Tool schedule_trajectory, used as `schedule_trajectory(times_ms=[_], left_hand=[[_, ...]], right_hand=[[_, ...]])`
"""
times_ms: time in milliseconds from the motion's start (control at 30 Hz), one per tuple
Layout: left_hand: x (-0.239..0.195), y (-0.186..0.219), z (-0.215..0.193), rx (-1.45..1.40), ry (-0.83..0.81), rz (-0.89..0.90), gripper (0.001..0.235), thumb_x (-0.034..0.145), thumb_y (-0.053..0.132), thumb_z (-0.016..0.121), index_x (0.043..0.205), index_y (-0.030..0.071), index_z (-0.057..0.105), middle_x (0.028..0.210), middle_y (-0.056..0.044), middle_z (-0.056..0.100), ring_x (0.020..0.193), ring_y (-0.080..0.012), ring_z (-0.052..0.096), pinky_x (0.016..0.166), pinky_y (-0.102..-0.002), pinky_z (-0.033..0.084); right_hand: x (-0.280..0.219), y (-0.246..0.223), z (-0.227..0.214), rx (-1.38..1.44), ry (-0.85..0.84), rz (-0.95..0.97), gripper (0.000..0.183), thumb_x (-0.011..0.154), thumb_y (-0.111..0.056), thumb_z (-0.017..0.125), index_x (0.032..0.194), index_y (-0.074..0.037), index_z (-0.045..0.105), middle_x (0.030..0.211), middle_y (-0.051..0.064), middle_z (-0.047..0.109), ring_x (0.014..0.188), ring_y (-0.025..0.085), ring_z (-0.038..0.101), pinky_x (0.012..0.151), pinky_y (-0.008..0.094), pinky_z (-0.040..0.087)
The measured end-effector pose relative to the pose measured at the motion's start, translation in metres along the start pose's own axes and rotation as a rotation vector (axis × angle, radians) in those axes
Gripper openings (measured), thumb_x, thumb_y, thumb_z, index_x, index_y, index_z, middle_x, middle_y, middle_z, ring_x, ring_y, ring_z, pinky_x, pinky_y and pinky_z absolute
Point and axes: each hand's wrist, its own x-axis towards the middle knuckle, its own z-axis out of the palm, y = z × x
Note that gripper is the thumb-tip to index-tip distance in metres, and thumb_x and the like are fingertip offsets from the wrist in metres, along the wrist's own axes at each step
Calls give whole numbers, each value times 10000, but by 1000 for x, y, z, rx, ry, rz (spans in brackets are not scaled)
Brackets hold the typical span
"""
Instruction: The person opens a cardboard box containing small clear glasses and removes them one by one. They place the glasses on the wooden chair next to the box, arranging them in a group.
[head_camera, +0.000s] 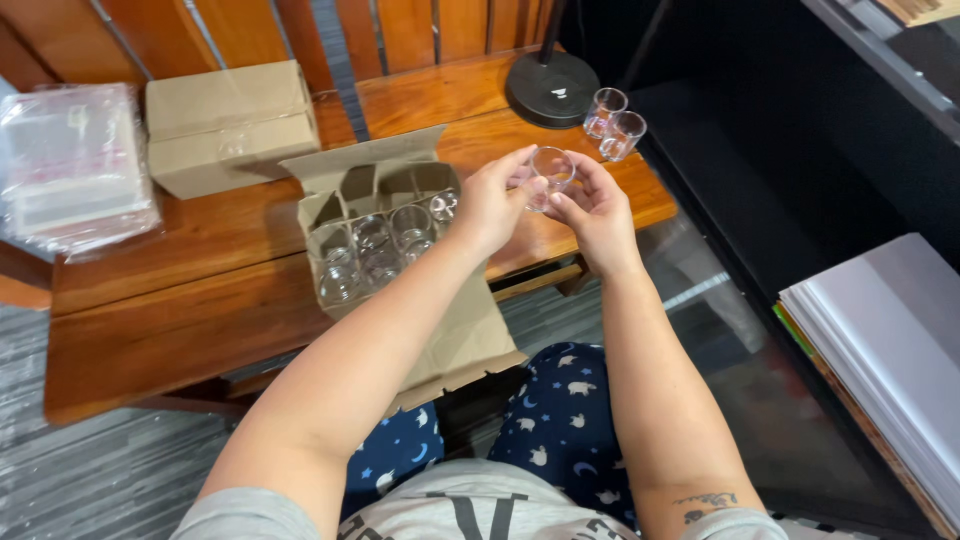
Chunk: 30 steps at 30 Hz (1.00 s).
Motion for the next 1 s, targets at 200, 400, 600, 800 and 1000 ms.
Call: schedule_trajectory(times_ms=[200,400,600,800,1000], left_hand=[[26,1,60,32,-140,-88,341,917,362,769,1219,230,681,1074,-25,794,1042,-195,762,921,-363,614],[48,-16,124,155,-207,-61,437,863,379,814,1264,264,684,1070,-13,788,1049,-227,754,926,-392,614],[56,-17,161,211,-234,-127,506,858,367,815,1339,285,682,1066,-39,766,1062,-250,743,961,-416,596],[66,-21,188,128,-238,-179,546,878,311,801,1382,164,651,1160,-136,741,1144,-333,707,1012,-461,572],[73,-31,208,33,-274,-330,612,858,370,819,1383,137,606,1318,-117,699,1210,-235,694,1057,-412,557]], right_hand=[[-3,8,-45,-34,165,-10,587,943,103,699,1485,1,497,1412,112,584,1191,187,657,867,321,666],[17,78,-124,-111,290,-35,626,892,110,758,1465,-1,533,1313,109,617,1128,169,666,853,324,665],[25,93,-154,-264,392,-75,653,821,108,822,1409,-39,579,1209,102,651,1065,176,683,889,310,642],[40,104,-163,-348,482,-46,605,842,96,805,1392,-49,601,1198,143,680,1064,222,719,881,344,644],[59,121,-184,-428,523,-36,574,833,90,813,1352,-71,627,1198,159,708,1064,241,734,862,331,644]])
